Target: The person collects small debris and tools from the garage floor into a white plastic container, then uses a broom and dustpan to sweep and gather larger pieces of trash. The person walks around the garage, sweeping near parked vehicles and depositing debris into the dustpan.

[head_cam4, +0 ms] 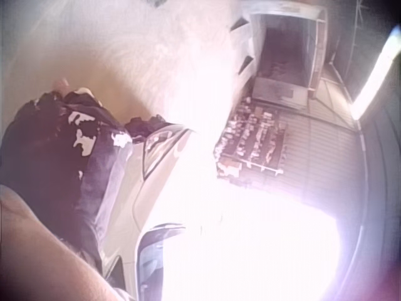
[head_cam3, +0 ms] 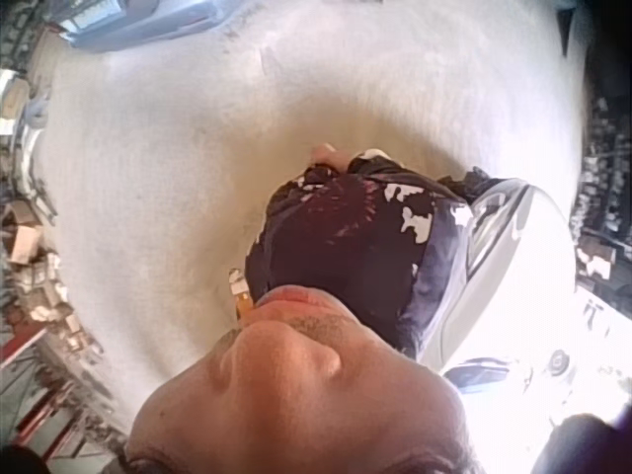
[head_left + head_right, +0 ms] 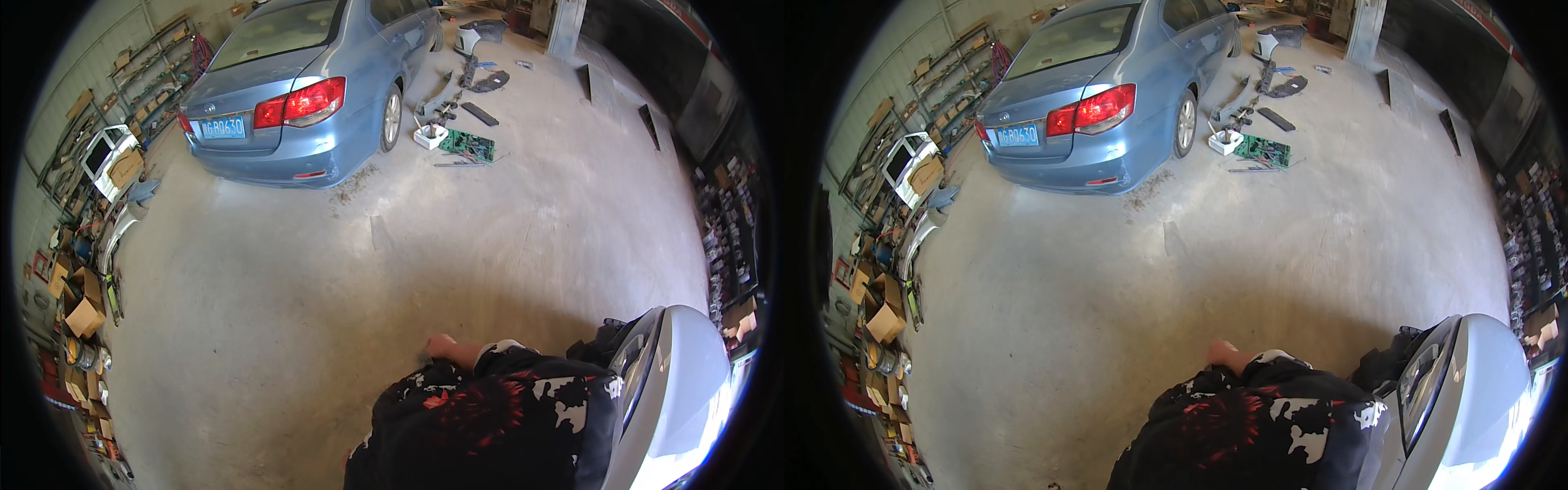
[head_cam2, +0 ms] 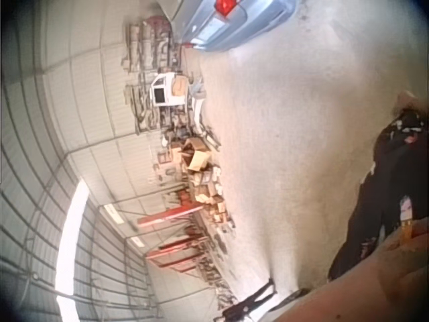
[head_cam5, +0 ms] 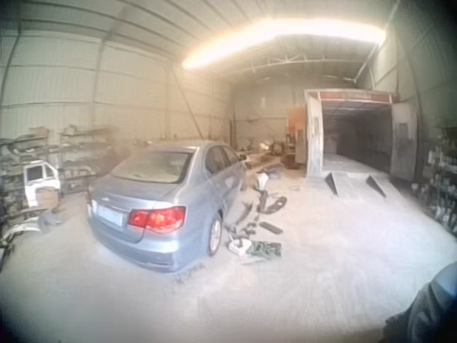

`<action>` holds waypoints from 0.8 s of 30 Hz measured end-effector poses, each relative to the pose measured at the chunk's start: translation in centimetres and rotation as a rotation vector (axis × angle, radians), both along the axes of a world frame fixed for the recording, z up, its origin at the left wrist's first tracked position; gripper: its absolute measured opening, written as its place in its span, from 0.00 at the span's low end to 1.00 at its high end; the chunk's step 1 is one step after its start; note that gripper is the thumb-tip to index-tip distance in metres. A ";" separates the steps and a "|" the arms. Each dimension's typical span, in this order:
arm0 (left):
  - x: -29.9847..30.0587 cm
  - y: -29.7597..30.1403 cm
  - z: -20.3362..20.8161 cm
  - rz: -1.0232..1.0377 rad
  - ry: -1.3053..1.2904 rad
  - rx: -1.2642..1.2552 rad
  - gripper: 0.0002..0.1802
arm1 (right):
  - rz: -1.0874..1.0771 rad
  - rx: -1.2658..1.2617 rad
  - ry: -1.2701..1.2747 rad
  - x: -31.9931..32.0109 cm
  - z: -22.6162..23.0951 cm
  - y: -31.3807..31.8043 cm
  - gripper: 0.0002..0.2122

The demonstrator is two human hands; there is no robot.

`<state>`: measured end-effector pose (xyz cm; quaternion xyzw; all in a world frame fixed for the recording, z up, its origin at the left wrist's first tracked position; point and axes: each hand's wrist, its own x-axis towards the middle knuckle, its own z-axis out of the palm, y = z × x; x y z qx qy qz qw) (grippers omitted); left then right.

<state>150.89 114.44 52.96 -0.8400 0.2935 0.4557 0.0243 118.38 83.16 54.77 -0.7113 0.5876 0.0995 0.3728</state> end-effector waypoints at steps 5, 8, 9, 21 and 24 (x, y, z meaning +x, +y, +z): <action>-1.5 -2.0 0.6 0.112 -0.007 -0.007 0.21 | -0.132 -0.017 -0.030 -2.8 -2.7 -0.6 0.11; -4.2 -5.7 0.9 0.181 0.028 -0.070 0.21 | -0.125 -0.033 -0.037 -4.3 -4.0 -1.4 0.12; -5.3 -7.0 1.0 0.210 0.043 -0.089 0.21 | -0.078 -0.018 -0.016 -4.8 -4.3 -1.8 0.13; -10.0 -6.3 1.6 0.520 0.093 -0.192 0.20 | 0.214 0.003 0.070 -8.9 -5.8 -5.9 0.14; -9.9 -2.4 0.4 0.619 0.082 -0.216 0.20 | 0.478 -0.016 0.178 -7.7 -5.7 -6.8 0.14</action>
